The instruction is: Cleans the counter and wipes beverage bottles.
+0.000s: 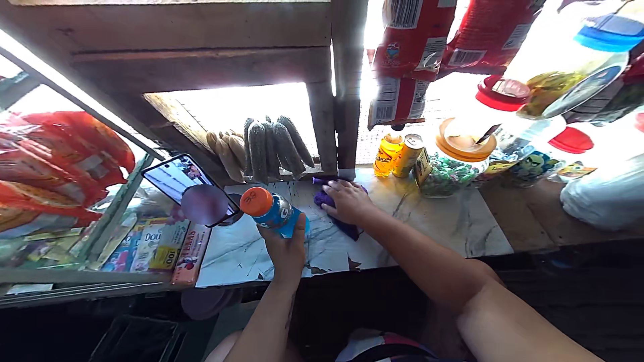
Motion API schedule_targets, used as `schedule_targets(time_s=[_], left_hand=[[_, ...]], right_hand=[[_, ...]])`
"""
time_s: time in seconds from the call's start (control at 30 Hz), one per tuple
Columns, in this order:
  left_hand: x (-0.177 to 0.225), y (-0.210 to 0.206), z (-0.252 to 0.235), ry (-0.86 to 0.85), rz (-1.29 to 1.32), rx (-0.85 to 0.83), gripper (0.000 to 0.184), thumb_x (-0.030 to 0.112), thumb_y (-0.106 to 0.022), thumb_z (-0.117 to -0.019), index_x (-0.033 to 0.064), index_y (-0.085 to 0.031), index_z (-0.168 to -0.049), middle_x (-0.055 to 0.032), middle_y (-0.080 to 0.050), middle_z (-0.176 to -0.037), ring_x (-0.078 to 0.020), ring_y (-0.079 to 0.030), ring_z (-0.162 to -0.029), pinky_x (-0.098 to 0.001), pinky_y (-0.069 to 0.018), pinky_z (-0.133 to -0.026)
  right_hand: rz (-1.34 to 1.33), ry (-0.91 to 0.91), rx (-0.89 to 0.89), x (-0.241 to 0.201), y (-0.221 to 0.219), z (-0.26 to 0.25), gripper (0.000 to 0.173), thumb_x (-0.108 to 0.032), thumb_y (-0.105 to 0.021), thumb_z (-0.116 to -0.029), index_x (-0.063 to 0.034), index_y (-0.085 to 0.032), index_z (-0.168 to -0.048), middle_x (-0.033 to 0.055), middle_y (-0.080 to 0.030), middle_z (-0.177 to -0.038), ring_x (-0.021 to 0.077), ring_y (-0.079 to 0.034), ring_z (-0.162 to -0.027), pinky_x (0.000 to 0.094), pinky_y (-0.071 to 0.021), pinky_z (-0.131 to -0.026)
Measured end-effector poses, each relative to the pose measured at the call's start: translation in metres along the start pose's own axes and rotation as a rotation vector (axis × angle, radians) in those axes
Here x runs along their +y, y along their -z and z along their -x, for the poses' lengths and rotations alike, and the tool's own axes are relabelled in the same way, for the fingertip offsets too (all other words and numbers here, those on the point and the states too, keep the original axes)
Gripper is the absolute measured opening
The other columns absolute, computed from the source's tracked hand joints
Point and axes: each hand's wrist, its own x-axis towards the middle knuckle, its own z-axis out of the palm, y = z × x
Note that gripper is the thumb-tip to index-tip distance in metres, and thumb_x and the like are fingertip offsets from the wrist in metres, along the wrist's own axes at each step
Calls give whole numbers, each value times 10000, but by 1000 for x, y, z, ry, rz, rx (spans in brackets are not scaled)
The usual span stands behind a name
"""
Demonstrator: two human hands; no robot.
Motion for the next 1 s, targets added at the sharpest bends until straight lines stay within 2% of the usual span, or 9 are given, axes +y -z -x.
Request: schedule_targets(time_s=[0.17, 0.27, 0.33, 0.43, 0.5, 0.63, 0.8, 0.93, 1.0], left_hand=[[-1, 2, 0, 2, 23, -20, 856, 279, -714, -912, -96, -200, -1485, -184, -536, -1308, -96, -598, -1171, -257, -524, -985], [0, 1, 0, 4, 47, -20, 858, 279, -714, -911, -88, -198, -1490, -172, -540, -1310, -94, -598, -1171, -257, -522, -988], [1, 1, 0, 16, 45, -28, 872, 278, -716, -908, -92, -189, -1495, -178, -533, -1318, -92, -591, -1180, -250, -517, -991], [3, -1, 1, 22, 37, -29, 866, 265, -717, -901, -97, -193, -1488, -181, -535, -1310, -90, -603, -1156, -251, -527, -976], [1, -2, 1, 22, 41, -23, 868, 257, -722, -898, -92, -192, -1490, -175, -540, -1305, -89, -604, -1157, -253, -525, -980], [0, -1, 3, 9, 31, -28, 867, 257, -728, -900, -91, -192, -1486, -164, -553, -1282, -83, -610, -1148, -249, -529, -976], [0, -1, 3, 23, 49, -36, 857, 271, -725, -899, -68, -204, -1490, -150, -554, -1294, -84, -609, -1157, -256, -530, -976], [3, -2, 3, 13, 106, -48, 863, 267, -738, -896, -52, -201, -1492, -134, -546, -1326, -90, -603, -1182, -274, -532, -990], [4, -1, 4, 22, 73, -60, 880, 286, -741, -891, -60, -203, -1496, -157, -539, -1345, -114, -592, -1211, -299, -523, -1010]], right_hand=[[59, -203, 30, 17, 6, 31, 595, -482, -524, -1023, -114, -515, -1491, 120, -463, -1562, 330, -419, -1440, 577, -345, -1128], [49, -334, -91, -3, 15, 50, 666, -467, -509, -1031, -3, -451, -1505, 261, -398, -1559, 451, -387, -1422, 655, -335, -1093], [34, -238, -161, -26, 9, 61, 668, -446, -497, -1036, 27, -432, -1503, 314, -375, -1552, 502, -375, -1417, 697, -335, -1079], [35, 6, -164, -41, -6, 59, 610, -459, -462, -1046, -82, -451, -1526, 184, -385, -1601, 401, -363, -1462, 635, -322, -1110], [11, 42, -103, -28, -9, 44, 552, -457, -465, -1045, -136, -512, -1491, 107, -425, -1591, 328, -377, -1465, 592, -327, -1122], [2, -26, 88, 17, -4, 19, 532, -459, -580, -997, -141, -589, -1424, 120, -528, -1503, 333, -471, -1396, 587, -384, -1093], [36, -182, 89, 36, 6, 43, 562, -447, -600, -984, -123, -566, -1443, 116, -501, -1525, 331, -450, -1408, 599, -375, -1083], [86, -239, -274, 16, 36, 94, 580, -338, -626, -969, -36, -515, -1452, 241, -450, -1510, 451, -420, -1387, 658, -392, -1045], [32, -103, -494, 6, 65, 111, 527, -290, -685, -936, -115, -568, -1419, 187, -540, -1433, 412, -488, -1337, 637, -419, -1026]])
